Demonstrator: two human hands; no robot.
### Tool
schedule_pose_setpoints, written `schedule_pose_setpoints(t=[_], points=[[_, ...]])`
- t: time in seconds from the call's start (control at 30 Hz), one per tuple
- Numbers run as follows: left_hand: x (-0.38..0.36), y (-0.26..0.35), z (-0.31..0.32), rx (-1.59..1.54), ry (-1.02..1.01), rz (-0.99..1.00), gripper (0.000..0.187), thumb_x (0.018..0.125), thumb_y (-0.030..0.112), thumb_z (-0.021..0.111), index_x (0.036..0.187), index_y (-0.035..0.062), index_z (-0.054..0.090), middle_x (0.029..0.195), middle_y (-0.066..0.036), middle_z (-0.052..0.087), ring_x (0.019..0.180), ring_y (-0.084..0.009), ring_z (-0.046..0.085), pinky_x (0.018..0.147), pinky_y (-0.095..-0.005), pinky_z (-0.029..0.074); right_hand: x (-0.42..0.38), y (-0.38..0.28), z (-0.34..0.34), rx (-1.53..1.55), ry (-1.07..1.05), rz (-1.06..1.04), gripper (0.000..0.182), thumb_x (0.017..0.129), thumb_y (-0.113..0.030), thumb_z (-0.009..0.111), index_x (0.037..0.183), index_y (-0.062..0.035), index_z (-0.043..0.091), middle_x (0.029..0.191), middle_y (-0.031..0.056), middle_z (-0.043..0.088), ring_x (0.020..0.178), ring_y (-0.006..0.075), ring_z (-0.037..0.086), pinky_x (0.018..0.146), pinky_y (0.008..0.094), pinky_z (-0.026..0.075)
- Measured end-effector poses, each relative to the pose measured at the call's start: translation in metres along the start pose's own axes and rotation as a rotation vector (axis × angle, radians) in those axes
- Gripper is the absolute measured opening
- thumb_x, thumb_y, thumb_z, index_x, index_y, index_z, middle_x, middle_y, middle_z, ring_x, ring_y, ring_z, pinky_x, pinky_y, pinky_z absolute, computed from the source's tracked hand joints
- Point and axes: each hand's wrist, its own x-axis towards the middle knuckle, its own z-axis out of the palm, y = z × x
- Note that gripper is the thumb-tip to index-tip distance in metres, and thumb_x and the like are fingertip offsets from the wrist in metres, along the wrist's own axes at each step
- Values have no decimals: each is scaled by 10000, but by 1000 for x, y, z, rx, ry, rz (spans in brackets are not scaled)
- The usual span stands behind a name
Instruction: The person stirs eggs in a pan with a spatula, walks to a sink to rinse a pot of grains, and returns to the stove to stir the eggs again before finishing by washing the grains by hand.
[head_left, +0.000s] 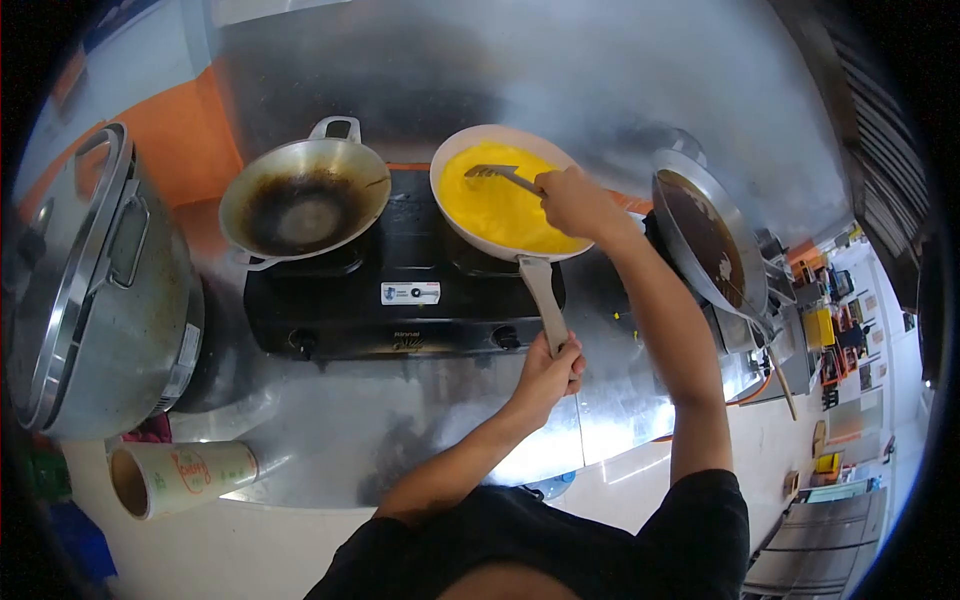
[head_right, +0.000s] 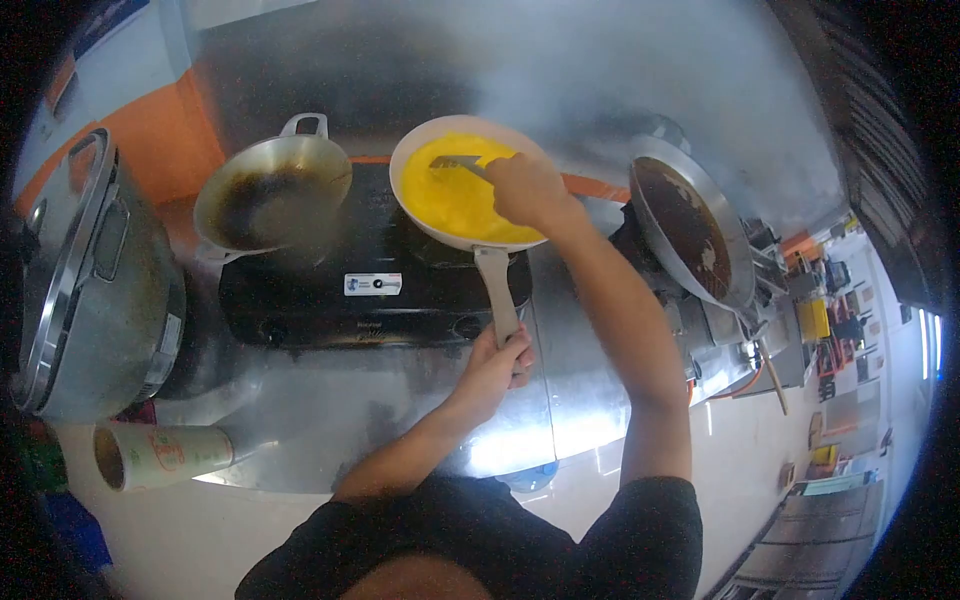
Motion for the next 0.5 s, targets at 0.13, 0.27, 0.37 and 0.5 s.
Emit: schedule_pose_setpoints(t=[0.13, 0.27, 0.37, 0.5], points=[[2, -4, -1, -9, 16, -10, 140, 901, 137, 507, 937, 122, 373, 702, -1, 431, 563, -60, 410, 412, -221, 289, 8, 8, -55, 189, -184, 199, 188, 815, -132, 573, 962, -33, 635, 762, 149, 647, 604, 237, 635, 580, 342, 496], [3, -3, 3, 4, 5, -20, 143, 904, 144, 507, 936, 118, 370, 706, -4, 435, 560, -60, 411, 404, -222, 297, 21, 3, -126, 57, -427, 206, 163, 797, -118, 583, 931, -41, 634, 708, 101, 644, 507, 173, 590, 437, 286, 459], [2, -4, 5, -17, 52, 23, 122, 907, 130, 493, 932, 109, 376, 689, -6, 434, 543, -60, 400, 401, -219, 311, 39, -46, -162, -115, -631, 179, 162, 781, -88, 592, 902, 11, 631, 725, 118, 653, 501, 176, 589, 437, 291, 456], [2, -5, 6, -26, 46, 38, 113, 907, 120, 486, 937, 104, 379, 679, -8, 430, 536, -64, 396, 398, -223, 313, 70, -103, -161, -93, -821, 172, 767, 892, -253, 550, 1406, 55, 70, 853, 175, 580, 570, 224, 563, 424, 202, 435]])
